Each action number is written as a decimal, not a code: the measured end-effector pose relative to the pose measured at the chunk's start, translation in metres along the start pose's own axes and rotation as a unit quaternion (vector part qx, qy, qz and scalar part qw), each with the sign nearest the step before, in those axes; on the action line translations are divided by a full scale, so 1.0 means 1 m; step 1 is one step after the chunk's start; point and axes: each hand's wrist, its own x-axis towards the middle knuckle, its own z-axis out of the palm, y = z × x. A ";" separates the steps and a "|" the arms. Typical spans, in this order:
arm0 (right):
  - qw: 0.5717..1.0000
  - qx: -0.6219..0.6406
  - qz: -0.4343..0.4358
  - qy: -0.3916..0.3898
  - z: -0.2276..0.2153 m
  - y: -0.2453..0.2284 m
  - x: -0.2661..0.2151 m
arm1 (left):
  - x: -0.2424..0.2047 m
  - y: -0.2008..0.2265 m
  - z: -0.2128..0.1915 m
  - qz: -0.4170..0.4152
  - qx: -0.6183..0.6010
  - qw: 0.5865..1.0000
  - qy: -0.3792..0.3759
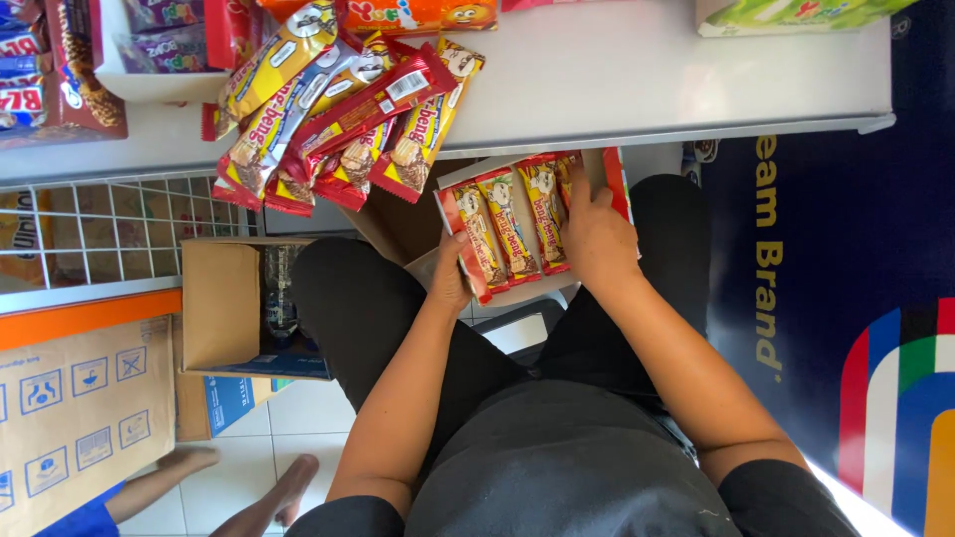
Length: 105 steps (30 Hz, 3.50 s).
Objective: Organizing snack bars into a box and wiping bread packages before placing them in a crate.
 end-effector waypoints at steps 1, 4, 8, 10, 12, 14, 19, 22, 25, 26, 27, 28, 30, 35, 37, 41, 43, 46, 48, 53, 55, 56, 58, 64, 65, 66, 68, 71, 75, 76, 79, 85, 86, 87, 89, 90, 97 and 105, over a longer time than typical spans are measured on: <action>1.000 -0.001 -0.003 0.000 -0.004 -0.001 -0.002 | 0.000 -0.001 -0.002 0.002 -0.002 1.000 0.001; 0.999 0.017 -0.023 0.037 -0.023 -0.008 -0.009 | 0.002 -0.005 -0.009 -0.006 -0.025 1.000 -0.007; 0.997 0.037 -0.030 0.059 -0.063 -0.019 -0.019 | 0.003 -0.006 -0.013 -0.015 -0.042 0.999 0.011; 0.997 0.039 -0.031 0.059 -0.078 -0.021 -0.025 | 0.002 -0.005 -0.012 -0.011 -0.042 0.999 0.017; 0.995 0.092 -0.031 0.012 -0.093 -0.025 -0.031 | -0.001 -0.002 -0.010 -0.011 -0.043 0.999 0.019; 0.991 0.124 -0.039 -0.017 -0.087 -0.035 -0.035 | 0.000 -0.003 -0.009 -0.015 -0.045 0.999 0.020; 0.978 0.190 -0.081 -0.021 -0.035 -0.060 -0.042 | 0.000 -0.015 -0.023 -0.031 -0.034 0.999 0.025; 0.966 0.215 -0.134 0.041 -0.014 -0.066 -0.045 | -0.005 -0.007 -0.017 -0.032 -0.019 0.999 0.011; 0.947 0.274 -0.161 0.035 -0.017 -0.069 -0.047 | -0.008 -0.002 -0.009 -0.024 -0.029 0.999 -0.015; 0.940 0.304 -0.154 0.014 -0.018 -0.069 -0.047 | -0.009 -0.001 -0.008 -0.018 -0.034 0.999 -0.022; 0.931 0.333 -0.147 -0.007 -0.020 -0.069 -0.047 | -0.010 0.000 -0.007 -0.012 -0.039 0.999 -0.029; 0.932 0.332 -0.148 -0.008 -0.018 -0.069 -0.046 | -0.010 0.001 -0.006 -0.011 -0.041 0.999 -0.030; 0.921 0.357 -0.154 -0.019 -0.015 -0.069 -0.046 | -0.011 0.002 -0.003 -0.017 -0.044 0.998 -0.034; 0.906 0.390 -0.154 -0.057 -0.011 -0.080 -0.046 | -0.008 -0.006 -0.014 -0.010 -0.047 0.998 -0.043; 0.903 0.395 -0.151 -0.068 -0.007 -0.081 -0.044 | -0.010 -0.004 -0.010 -0.003 -0.047 0.998 -0.041; 0.897 0.411 -0.140 -0.084 0.002 -0.078 -0.040 | -0.015 0.003 -0.004 0.006 -0.064 0.997 -0.051; 0.892 0.420 -0.137 -0.091 0.005 -0.078 -0.040 | -0.015 0.002 -0.008 0.004 -0.069 0.996 -0.052; 0.889 0.425 -0.148 -0.084 0.005 -0.081 -0.043 | -0.014 -0.001 -0.012 0.001 -0.065 0.997 -0.045; 0.898 0.403 -0.166 -0.067 0.000 -0.086 -0.046 | -0.014 0.001 -0.011 -0.011 -0.064 0.997 -0.039; 0.921 0.294 -0.253 0.022 -0.068 -0.102 -0.057 | -0.017 0.012 0.000 -0.015 -0.073 0.996 -0.056; 0.917 0.257 -0.298 0.068 -0.105 -0.107 -0.055 | -0.016 0.013 0.001 -0.020 -0.082 0.995 -0.053; 0.902 0.232 -0.339 0.131 -0.124 -0.110 -0.052 | -0.014 0.010 -0.002 -0.029 -0.090 0.995 -0.042; 0.880 0.204 -0.381 0.194 -0.152 -0.123 -0.039 | -0.011 0.008 -0.005 -0.035 -0.098 0.994 -0.032; 0.828 0.149 -0.507 0.187 -0.156 -0.170 0.032 | -0.009 0.012 -0.002 -0.027 -0.096 0.994 -0.040; 0.823 0.126 -0.526 0.175 -0.152 -0.175 0.041 | -0.009 0.013 -0.001 -0.024 -0.101 0.994 -0.045; 0.816 0.104 -0.545 0.162 -0.148 -0.179 0.050 | -0.009 0.014 0.000 -0.022 -0.106 0.993 -0.051; 0.818 0.096 -0.547 0.147 -0.147 -0.179 0.057 | -0.010 0.013 -0.002 -0.024 -0.115 0.992 -0.052; 0.822 0.104 -0.545 0.130 -0.150 -0.167 0.062 | -0.012 0.015 0.000 -0.030 -0.122 0.991 -0.048; 0.849 0.193 -0.482 0.097 -0.160 -0.143 0.053 | -0.012 0.016 0.002 -0.044 -0.114 0.992 -0.037; 0.850 0.194 -0.479 0.098 -0.158 -0.133 0.049 | -0.013 0.015 0.001 -0.047 -0.113 0.992 -0.037; 0.862 0.358 -0.359 0.007 -0.154 -0.102 0.040 | -0.013 0.017 0.003 -0.064 -0.106 0.992 -0.030; 0.815 0.529 -0.214 -0.101 -0.141 -0.050 -0.007 | -0.012 0.012 -0.002 -0.073 -0.126 0.989 -0.040; 0.812 0.539 -0.191 -0.115 -0.137 -0.043 -0.017 | -0.012 0.012 -0.003 -0.069 -0.122 0.989 -0.039; 0.809 0.548 -0.169 -0.131 -0.134 -0.037 -0.027 | -0.013 0.011 -0.004 -0.065 -0.119 0.990 -0.039; 0.808 0.541 -0.165 -0.163 -0.120 -0.016 -0.038 | -0.012 0.009 -0.006 -0.056 -0.109 0.992 -0.032; 0.807 0.533 -0.166 -0.193 -0.112 -0.006 -0.044 | -0.013 0.007 -0.008 -0.044 -0.099 0.994 -0.028; 0.882 0.433 -0.120 -0.140 -0.014 -0.004 -0.045 | -0.012 0.001 -0.012 -0.035 -0.078 0.996 -0.012; 0.932 0.295 -0.203 0.062 -0.006 -0.063 -0.058 | -0.015 0.003 -0.008 -0.013 -0.087 0.995 -0.039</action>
